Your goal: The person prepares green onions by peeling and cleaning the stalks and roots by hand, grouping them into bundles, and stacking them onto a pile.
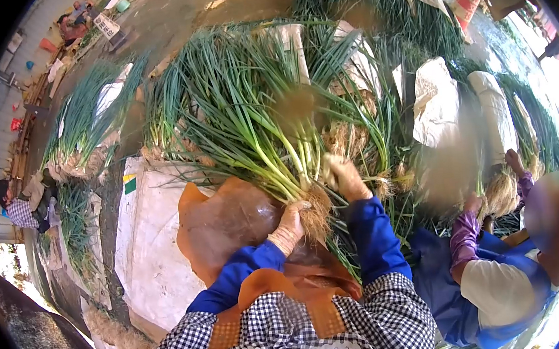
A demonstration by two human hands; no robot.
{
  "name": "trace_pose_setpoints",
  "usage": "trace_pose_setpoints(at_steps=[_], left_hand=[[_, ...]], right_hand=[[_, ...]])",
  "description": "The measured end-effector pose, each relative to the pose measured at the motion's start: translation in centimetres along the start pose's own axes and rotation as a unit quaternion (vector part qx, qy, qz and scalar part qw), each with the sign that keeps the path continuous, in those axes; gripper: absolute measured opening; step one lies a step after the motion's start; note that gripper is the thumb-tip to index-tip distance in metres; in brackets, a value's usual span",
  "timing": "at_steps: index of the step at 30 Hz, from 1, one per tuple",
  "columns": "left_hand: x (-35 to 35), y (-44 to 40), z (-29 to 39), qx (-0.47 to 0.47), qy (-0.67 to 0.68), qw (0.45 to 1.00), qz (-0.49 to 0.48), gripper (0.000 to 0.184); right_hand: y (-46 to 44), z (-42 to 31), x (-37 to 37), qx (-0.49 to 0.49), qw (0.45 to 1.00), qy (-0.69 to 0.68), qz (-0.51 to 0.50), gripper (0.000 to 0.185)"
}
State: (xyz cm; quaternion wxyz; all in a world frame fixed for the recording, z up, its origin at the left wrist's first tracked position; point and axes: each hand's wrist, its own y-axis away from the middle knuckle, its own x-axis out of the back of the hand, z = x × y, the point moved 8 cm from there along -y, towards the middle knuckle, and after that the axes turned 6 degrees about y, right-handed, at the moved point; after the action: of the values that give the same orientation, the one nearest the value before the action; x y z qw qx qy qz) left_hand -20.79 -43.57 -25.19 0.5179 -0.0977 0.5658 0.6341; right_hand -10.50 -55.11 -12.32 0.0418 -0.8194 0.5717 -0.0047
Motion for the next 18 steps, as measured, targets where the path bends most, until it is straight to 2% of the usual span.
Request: trace_pose_setpoints(at_steps=[1,2,3,4,6,9,10,11,12,14,15,16,17,18], left_hand=[[-0.1,0.5,0.6,-0.039,-0.024,0.999,0.005,0.019],[-0.2,0.7,0.6,-0.039,-0.026,0.999,0.004,0.019],[-0.4,0.7,0.6,-0.036,-0.027,0.999,0.005,0.020],[-0.4,0.7,0.8,-0.034,-0.029,0.999,0.007,0.021],[-0.7,0.3,1.1,-0.056,-0.026,0.998,-0.008,0.023],[0.0,0.1,1.0,-0.063,-0.028,0.998,0.000,0.026],[0.2,0.1,1.1,-0.066,-0.028,0.997,0.000,0.026],[-0.3,0.5,1.3,-0.070,-0.033,0.997,-0.006,0.026],[-0.8,0.9,1.4,-0.073,-0.036,0.997,-0.012,0.026],[-1.0,1.2,1.4,-0.063,-0.021,0.998,-0.010,0.026],[-1.0,1.2,1.2,-0.057,-0.008,0.998,-0.010,0.026],[-1.0,1.3,1.1,-0.055,-0.009,0.998,-0.010,0.026],[-1.0,1.5,1.2,-0.064,-0.024,0.998,-0.006,0.025],[-1.0,1.5,1.5,-0.074,-0.039,0.996,-0.003,0.025]], right_hand=[[-0.4,1.5,1.0,-0.096,0.995,0.000,0.035,0.020],[-1.2,2.3,1.6,-0.186,0.980,0.000,0.071,0.017],[-2.4,2.7,1.6,-0.194,0.969,0.111,0.101,0.016],[-4.1,6.3,2.9,-0.120,0.940,0.296,0.122,0.023],[-5.4,6.1,1.8,-0.068,0.894,0.427,0.118,0.034],[-7.1,7.4,-1.3,-0.031,0.840,0.526,-0.125,0.031],[-6.5,9.1,-0.6,-0.194,0.928,0.297,-0.115,0.027],[-6.7,8.4,-0.9,-0.100,0.958,0.261,-0.064,0.026],[-6.4,9.0,-0.7,-0.102,0.958,0.261,-0.065,0.026],[-4.8,11.9,0.7,-0.234,0.969,0.078,0.029,0.023],[-4.6,9.2,1.0,-0.051,0.967,0.232,0.092,0.023],[-3.9,9.2,0.4,0.022,0.915,0.400,0.051,0.022],[-2.5,8.1,0.1,-0.078,0.976,0.190,0.073,0.020],[-0.6,5.2,-1.2,-0.171,0.981,-0.030,0.091,0.022]])
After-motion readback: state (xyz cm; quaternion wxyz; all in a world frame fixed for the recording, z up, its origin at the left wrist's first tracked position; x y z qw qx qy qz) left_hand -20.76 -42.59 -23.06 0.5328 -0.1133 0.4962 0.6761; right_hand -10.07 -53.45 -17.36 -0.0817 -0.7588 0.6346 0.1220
